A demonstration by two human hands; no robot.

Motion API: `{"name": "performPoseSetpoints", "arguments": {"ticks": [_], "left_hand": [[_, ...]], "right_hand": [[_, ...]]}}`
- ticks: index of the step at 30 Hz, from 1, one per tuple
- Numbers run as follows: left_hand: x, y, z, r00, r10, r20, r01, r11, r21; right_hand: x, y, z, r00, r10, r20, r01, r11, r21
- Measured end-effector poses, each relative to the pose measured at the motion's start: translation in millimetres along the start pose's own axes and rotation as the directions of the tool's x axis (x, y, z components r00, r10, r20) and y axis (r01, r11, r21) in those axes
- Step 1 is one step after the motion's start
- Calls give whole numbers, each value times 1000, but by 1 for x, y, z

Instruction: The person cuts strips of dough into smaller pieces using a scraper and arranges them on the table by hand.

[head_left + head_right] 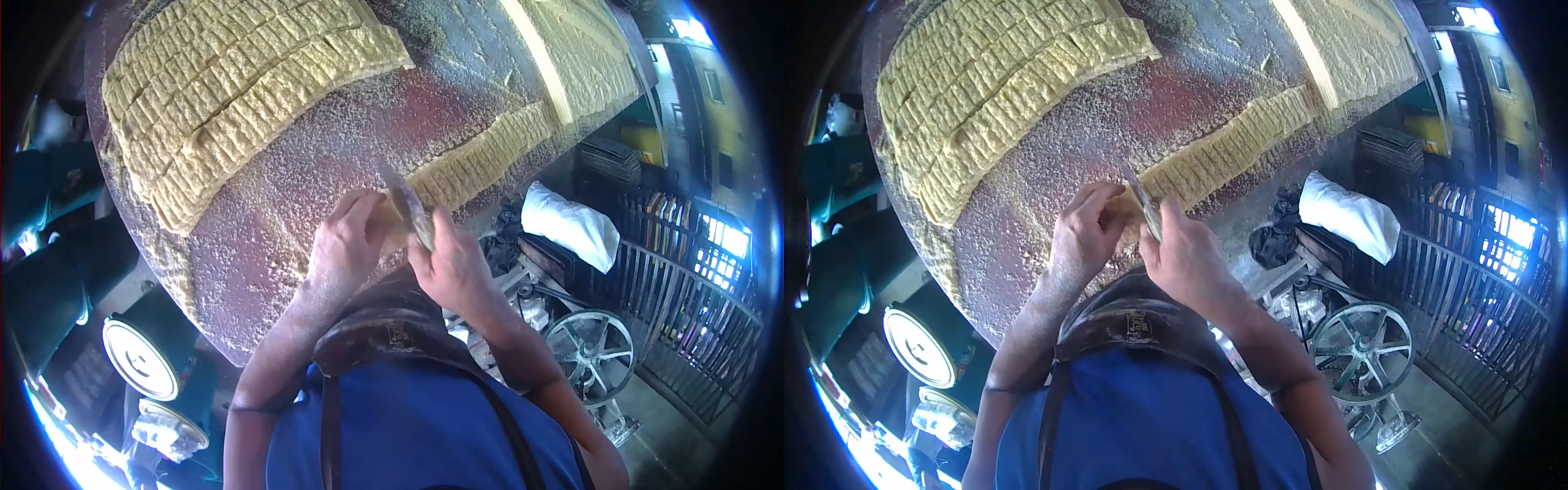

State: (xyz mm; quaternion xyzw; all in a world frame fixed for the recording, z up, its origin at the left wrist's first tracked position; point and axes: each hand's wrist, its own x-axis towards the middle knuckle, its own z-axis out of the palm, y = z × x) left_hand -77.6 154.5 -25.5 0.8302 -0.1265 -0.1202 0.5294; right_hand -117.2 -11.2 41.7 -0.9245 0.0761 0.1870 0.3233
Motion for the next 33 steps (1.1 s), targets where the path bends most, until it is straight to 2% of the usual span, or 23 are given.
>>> {"name": "performPoseSetpoints", "arguments": {"ticks": [2, 4, 5, 8, 10, 11, 13, 16, 17, 21, 24, 28, 29, 33], "left_hand": [[-2, 5, -6, 1000, -14, 20, 14, 1000, 27], [-3, 2, -6, 999, -15, 46, 10, 995, 97], [-3, 1, -7, 999, -15, 49, 10, 996, 94], [-3, -4, -5, 997, -34, 72, 30, 997, 68], [-3, -6, -5, 997, -24, 77, 22, 999, 27], [-2, -8, -4, 997, -28, 78, 26, 999, 24], [-1, -9, 1, 999, 26, -21, -26, 999, 44], [0, -5, -6, 1000, -17, 17, 17, 1000, -8], [-1, -7, -4, 999, 37, 4, -37, 999, 12], [-3, -14, -6, 999, 33, -7, -33, 999, -32], [-7, -8, -17, 999, -37, 21, 38, 999, -38], [-10, -17, -16, 997, -44, 71, 43, 999, 9], [-10, -18, -15, 996, -43, 76, 43, 999, 4], [-8, -23, -13, 999, -19, 51, 18, 1000, 18]], "right_hand": [[-14, -7, -6, 1000, -13, -12, 14, 998, 55], [-24, -11, -6, 999, -9, 53, 13, 998, -66], [-29, -12, -6, 999, -5, 53, 9, 998, -68], [-36, -17, -9, 993, 47, 106, -39, 996, -76], [-31, -26, -12, 969, 171, 181, -159, 984, -81], [-20, -19, 1, 967, 175, 184, -162, 983, -83], [10, 6, 38, 999, 9, 51, -8, 1000, -17], [26, 1, 40, 996, 61, 65, -59, 998, -28], [28, 4, 36, 993, 82, 80, -83, 996, 14], [1, -12, 12, 999, -13, -38, 15, 999, 43], [-19, -23, 7, 999, -2, -37, 4, 999, 44], [-33, -30, 13, 1000, 22, -7, -23, 999, -31], [-35, -33, 11, 991, 115, 74, -110, 992, -65], [-22, -27, 26, 981, 161, 105, -156, 986, -53]]}}
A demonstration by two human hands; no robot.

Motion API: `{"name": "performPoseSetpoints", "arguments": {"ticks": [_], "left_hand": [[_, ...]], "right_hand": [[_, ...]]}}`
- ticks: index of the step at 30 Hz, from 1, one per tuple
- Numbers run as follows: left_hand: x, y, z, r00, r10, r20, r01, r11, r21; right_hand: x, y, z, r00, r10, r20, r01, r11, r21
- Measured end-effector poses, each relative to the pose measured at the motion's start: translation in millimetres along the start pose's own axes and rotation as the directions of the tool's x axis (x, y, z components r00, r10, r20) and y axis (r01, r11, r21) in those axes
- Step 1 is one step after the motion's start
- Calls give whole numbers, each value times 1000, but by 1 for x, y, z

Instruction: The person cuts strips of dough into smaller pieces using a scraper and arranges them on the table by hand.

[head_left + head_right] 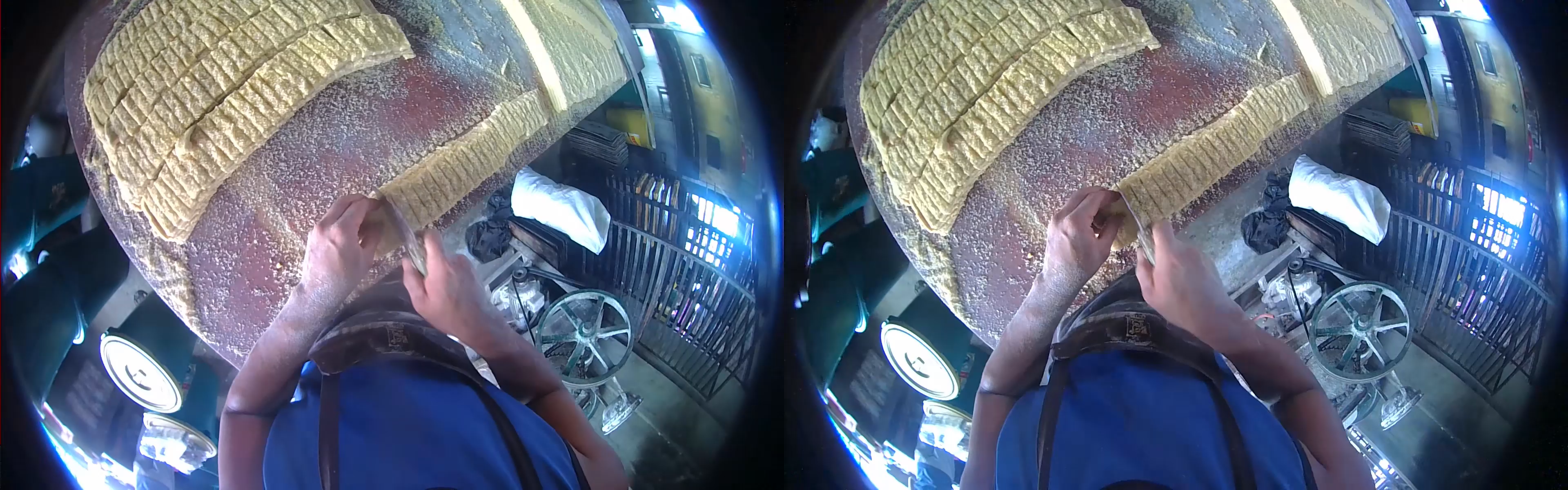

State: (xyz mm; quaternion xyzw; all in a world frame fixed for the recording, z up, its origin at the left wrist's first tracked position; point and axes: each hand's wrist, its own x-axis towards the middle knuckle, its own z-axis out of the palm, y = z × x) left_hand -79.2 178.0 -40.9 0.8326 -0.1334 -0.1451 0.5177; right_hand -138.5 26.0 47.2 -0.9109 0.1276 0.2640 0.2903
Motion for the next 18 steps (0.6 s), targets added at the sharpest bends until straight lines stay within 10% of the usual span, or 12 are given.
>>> {"name": "performPoseSetpoints", "arguments": {"ticks": [18], "left_hand": [[-11, -8, -7, 1000, -21, -14, 19, 992, -123]], "right_hand": [[-16, -13, 0, 997, -44, -63, 45, 999, 14]]}}
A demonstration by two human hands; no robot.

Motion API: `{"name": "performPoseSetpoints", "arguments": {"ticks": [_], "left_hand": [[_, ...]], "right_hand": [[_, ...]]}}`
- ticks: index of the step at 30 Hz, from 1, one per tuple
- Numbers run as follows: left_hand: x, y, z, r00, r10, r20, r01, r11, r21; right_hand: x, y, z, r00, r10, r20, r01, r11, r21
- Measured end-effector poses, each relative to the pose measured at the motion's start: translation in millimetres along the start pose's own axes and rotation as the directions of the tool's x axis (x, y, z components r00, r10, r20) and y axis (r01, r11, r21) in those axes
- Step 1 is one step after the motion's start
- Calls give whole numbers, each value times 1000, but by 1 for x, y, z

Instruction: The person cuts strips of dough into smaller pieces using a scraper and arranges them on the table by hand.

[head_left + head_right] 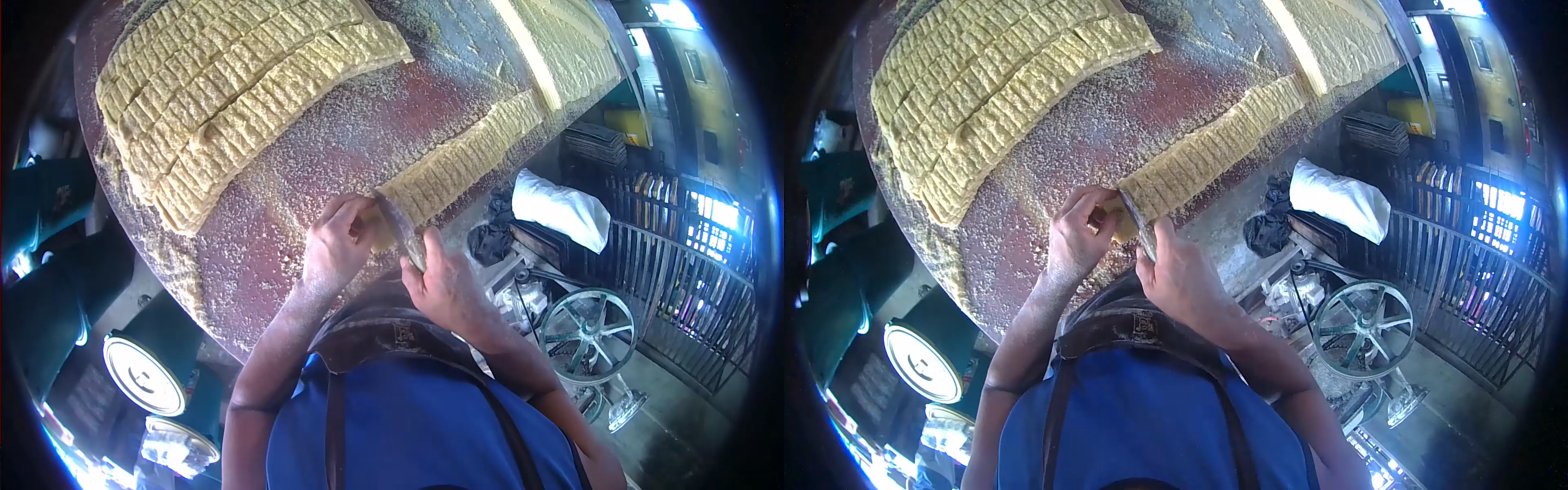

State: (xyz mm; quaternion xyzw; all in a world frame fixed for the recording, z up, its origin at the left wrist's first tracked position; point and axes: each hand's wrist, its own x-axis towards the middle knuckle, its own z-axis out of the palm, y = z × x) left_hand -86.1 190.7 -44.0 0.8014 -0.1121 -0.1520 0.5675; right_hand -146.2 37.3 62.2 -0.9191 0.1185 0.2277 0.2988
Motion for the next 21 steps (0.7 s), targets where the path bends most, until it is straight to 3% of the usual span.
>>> {"name": "performPoseSetpoints", "arguments": {"ticks": [7, 9, 10, 11, 14, 17, 21], "left_hand": [[-1, -6, 1, 1000, 12, 7, -12, 997, 79], [1, -9, 5, 994, 90, -65, -88, 995, 37], [1, -8, 5, 991, 111, -81, -110, 994, 11], [3, -8, 3, 987, 126, -95, -125, 992, 16], [-4, -3, -2, 994, 48, -93, -52, 998, -37], [-11, -7, -5, 996, 0, -87, -4, 999, -43], [-10, -9, -4, 998, -17, -67, 12, 998, -66]], "right_hand": [[51, 15, 44, 998, -52, -28, 51, 998, -25], [59, 15, 38, 999, 11, 34, -15, 992, 126], [57, 16, 32, 998, -53, -37, 52, 998, -20], [55, 15, 25, 996, -70, -49, 69, 997, -26], [28, 4, 12, 985, -110, -133, 116, 993, 38], [10, -8, 8, 998, -19, -57, 22, 998, 62], [0, 0, 23, 998, -32, -45, 35, 997, 64]]}}
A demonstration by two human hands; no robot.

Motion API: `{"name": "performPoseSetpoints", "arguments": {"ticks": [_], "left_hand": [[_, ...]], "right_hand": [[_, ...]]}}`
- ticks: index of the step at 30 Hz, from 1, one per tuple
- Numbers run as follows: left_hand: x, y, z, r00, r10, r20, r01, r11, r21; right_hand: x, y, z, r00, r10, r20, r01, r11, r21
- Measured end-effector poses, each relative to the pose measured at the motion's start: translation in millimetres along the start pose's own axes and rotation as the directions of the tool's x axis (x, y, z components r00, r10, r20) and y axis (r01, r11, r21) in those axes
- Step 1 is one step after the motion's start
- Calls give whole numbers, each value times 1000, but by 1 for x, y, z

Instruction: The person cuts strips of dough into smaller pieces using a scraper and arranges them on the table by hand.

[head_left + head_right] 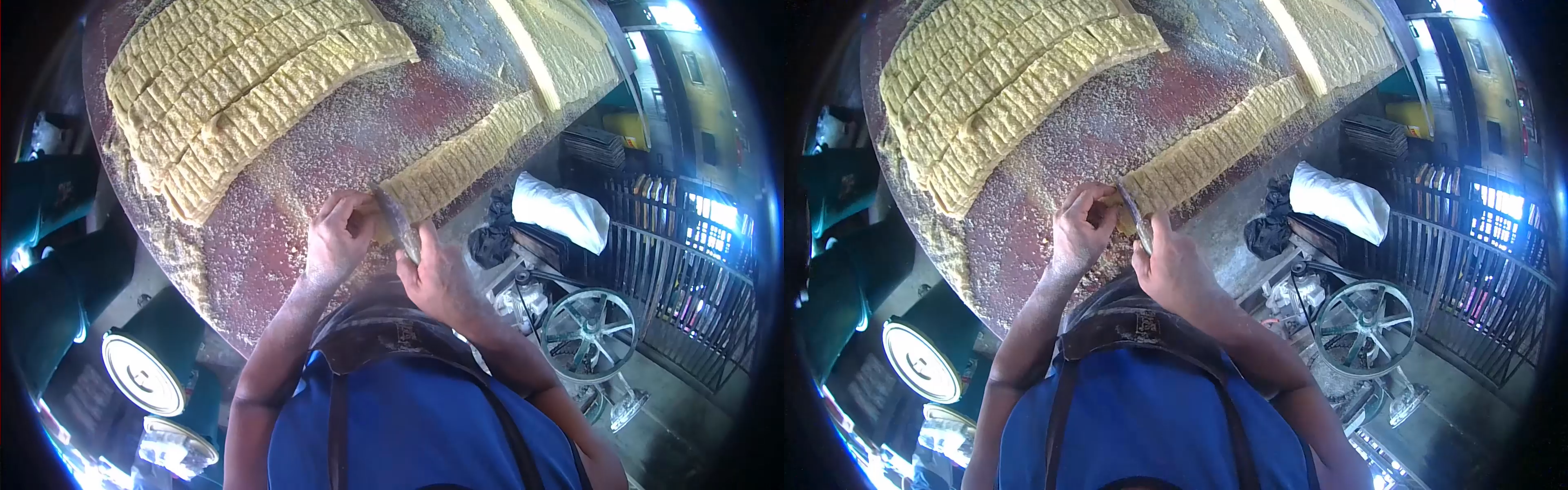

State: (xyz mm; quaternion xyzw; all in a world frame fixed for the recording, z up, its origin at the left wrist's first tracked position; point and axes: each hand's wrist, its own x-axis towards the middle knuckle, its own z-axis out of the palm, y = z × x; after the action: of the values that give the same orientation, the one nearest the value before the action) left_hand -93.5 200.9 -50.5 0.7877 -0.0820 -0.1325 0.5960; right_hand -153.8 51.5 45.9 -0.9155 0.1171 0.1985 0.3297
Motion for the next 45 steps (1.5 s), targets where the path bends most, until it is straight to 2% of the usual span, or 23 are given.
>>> {"name": "performPoseSetpoints", "arguments": {"ticks": [2, 6, 8, 10, 12, 14, 15, 18, 19, 22, 26, 28, 29, 31, 32, 34, 36, 37, 39, 42, 43, 44, 45], "left_hand": [[0, -6, 2, 999, 50, -1, -50, 998, 42], [4, -8, 1, 998, 62, 18, -63, 995, 78], [5, -11, 3, 997, 78, -23, -76, 992, 100], [5, -11, 4, 981, 186, -64, -179, 979, 103], [5, -9, 1, 990, 137, -27, -135, 988, 71], [-1, -5, -3, 995, 80, -63, -77, 995, 57], [-3, -2, -4, 996, 21, -88, -18, 999, 40], [-6, -8, -5, 996, 1, -84, 1, 1000, 21], [-6, -10, -6, 995, 56, -81, -53, 998, 42], [-5, -15, -4, 992, 98, -80, -92, 993, 78], [1, -16, -4, 997, 51, -66, -47, 997, 60], [1, -13, -5, 996, 70, -61, -58, 983, 176], [0, -15, -3, 994, 78, -77, -66, 986, 154], [0, -17, -1, 992, 102, -77, -84, 974, 211], [1, -18, -1, 992, 108, -65, -88, 962, 258], [-3, -19, -4, 995, 74, -60, -60, 974, 217], [-8, -19, -5, 997, 6, -77, 8, 984, 178], [-12, -13, -9, 994, 9, -109, 12, 981, 192], [-17, 2, -16, 999, 39, 3, -37, 899, 436], [-28, 7, -13, 997, -13, -72, 44, 894, 445], [-33, 14, -13, 991, -86, -97, 124, 854, 505], [-39, 13, -11, 988, -96, -124, 147, 843, 517], [-46, 9, -7, 985, -26, -172, 120, 814, 569]], "right_hand": [[0, -2, 0, 999, 38, 30, -38, 999, -7], [42, 7, 29, 1000, 7, 4, -7, 1000, -29], [53, 9, 34, 1000, 1, -23, -2, 999, -48], [54, 8, 26, 998, -47, -43, 43, 995, -86], [49, 9, 18, 995, -91, -48, 87, 994, -66], [30, 2, 11, 979, -134, -154, 126, 990, -61], [22, -2, 8, 985, -105, -136, 99, 994, -54], [8, -4, 11, 996, -55, -72, 55, 998, -5], [5, 0, 16, 994, -87, -63, 81, 993, -89], [1, 4, 24, 997, -55, -49, 50, 993, -108], [21, 3, 29, 998, -57, 4, 57, 993, -105], [48, 4, 45, 995, -98, -19, 94, 985, -144], [58, 1, 40, 994, -107, -22, 103, 985, -139], [80, -15, 20, 977, 123, 174, -123, 992, -10], [90, 16, 29, 998, -21, 57, 22, 1000, -23], [72, 2, -9, 971, 67, 229, -133, 949, 287], [51, 10, -34, 991, -36, 128, -29, 880, 473], [46, 21, -47, 994, -59, 94, 6, 877, 481], [44, 54, -73, 993, -110, 37, 77, 858, 507], [48, 104, -107, 987, -158, -30, 150, 837, 526], [45, 116, -118, 983, -184, -10, 161, 831, 533], [42, 125, -130, 986, -166, -25, 153, 825, 544], [40, 136, -138, 989, -145, -39, 142, 818, 557]]}}
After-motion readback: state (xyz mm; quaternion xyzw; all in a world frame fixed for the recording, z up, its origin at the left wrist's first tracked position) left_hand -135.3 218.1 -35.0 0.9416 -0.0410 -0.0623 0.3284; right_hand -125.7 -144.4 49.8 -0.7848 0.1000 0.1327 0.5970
